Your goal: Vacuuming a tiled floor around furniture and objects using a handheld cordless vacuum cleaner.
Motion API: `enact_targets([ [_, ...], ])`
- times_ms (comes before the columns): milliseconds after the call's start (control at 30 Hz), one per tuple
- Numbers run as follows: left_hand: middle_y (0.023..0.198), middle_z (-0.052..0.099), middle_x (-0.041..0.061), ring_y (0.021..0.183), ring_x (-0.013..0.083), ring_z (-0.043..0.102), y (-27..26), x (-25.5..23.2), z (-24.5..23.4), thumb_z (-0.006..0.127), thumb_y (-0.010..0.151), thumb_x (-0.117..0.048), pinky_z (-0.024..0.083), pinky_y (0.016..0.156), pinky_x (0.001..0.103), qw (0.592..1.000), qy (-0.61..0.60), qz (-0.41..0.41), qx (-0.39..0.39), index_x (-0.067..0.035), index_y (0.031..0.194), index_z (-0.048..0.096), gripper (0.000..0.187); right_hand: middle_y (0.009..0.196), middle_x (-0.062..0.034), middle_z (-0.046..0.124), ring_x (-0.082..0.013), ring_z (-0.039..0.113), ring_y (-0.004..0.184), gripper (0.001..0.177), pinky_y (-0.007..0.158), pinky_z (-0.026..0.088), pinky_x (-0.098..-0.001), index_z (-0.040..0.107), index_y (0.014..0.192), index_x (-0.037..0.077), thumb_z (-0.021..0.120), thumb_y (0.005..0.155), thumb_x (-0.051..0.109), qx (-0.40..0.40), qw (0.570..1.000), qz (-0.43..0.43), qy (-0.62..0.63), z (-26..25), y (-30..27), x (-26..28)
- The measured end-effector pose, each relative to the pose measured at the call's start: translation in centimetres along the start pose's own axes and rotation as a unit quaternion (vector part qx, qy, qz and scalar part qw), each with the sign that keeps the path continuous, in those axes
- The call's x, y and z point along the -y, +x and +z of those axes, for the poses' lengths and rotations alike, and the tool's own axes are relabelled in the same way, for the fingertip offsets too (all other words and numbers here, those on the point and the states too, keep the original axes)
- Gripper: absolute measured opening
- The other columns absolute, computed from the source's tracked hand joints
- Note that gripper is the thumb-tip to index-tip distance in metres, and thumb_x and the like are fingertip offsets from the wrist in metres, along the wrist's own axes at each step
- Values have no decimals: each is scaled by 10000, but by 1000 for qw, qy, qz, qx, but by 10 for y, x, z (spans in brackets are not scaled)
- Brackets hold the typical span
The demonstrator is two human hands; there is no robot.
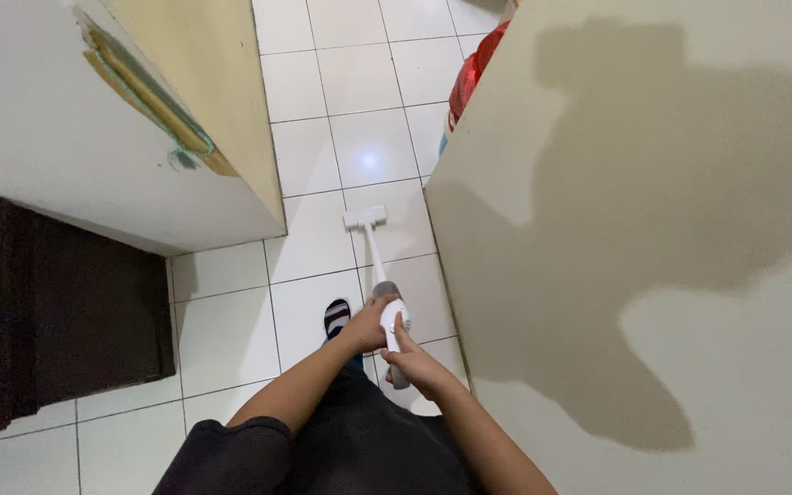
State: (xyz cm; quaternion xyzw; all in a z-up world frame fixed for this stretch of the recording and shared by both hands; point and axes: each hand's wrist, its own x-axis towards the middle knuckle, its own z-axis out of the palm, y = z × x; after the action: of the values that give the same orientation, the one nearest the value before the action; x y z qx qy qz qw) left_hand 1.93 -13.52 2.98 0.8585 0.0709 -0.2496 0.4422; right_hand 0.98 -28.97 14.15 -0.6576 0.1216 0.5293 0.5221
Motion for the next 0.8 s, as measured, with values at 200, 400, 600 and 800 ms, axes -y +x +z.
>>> enact_targets([
  [200, 1485, 490, 131, 1307, 391, 575, 39, -8, -63, 821, 760, -399, 536, 980, 502, 997, 17, -79, 9, -367, 1522, 337, 903, 1200, -124, 590, -168, 575, 679, 966, 612, 547, -334, -105, 1634, 390, 546, 981, 100, 8, 1000, -13, -8, -1, 69, 45],
  [400, 1462, 488, 177, 1212, 412, 632, 94, 0, -113, 841, 746, -413, 558, 954, 501, 996, 30, -80, 12, -364, 1512, 331, 920, 1221, -82, 583, -151, 542, 654, 933, 572, 532, -334, -40, 1622, 470, 545, 992, 107, -41, 999, -9, 0, 1, 129, 88],
  [600, 1488, 455, 224, 1166, 453, 646, 119, 13, -113, 835, 705, -309, 562, 950, 518, 996, 63, -49, 29, -359, 1510, 357, 937, 1195, 17, 579, -158, 538, 643, 904, 571, 526, -327, -29, 1621, 442, 516, 992, 89, -48, 996, -36, 60, -3, 131, 96],
  [800, 1448, 426, 312, 1178, 483, 613, 97, -13, -65, 828, 758, -368, 550, 966, 510, 994, 98, -26, 37, -358, 1531, 337, 915, 880, -45, 612, -150, 555, 632, 885, 573, 520, -316, -5, 1639, 426, 543, 1001, 150, -80, 997, 6, 6, -25, 79, 69],
])
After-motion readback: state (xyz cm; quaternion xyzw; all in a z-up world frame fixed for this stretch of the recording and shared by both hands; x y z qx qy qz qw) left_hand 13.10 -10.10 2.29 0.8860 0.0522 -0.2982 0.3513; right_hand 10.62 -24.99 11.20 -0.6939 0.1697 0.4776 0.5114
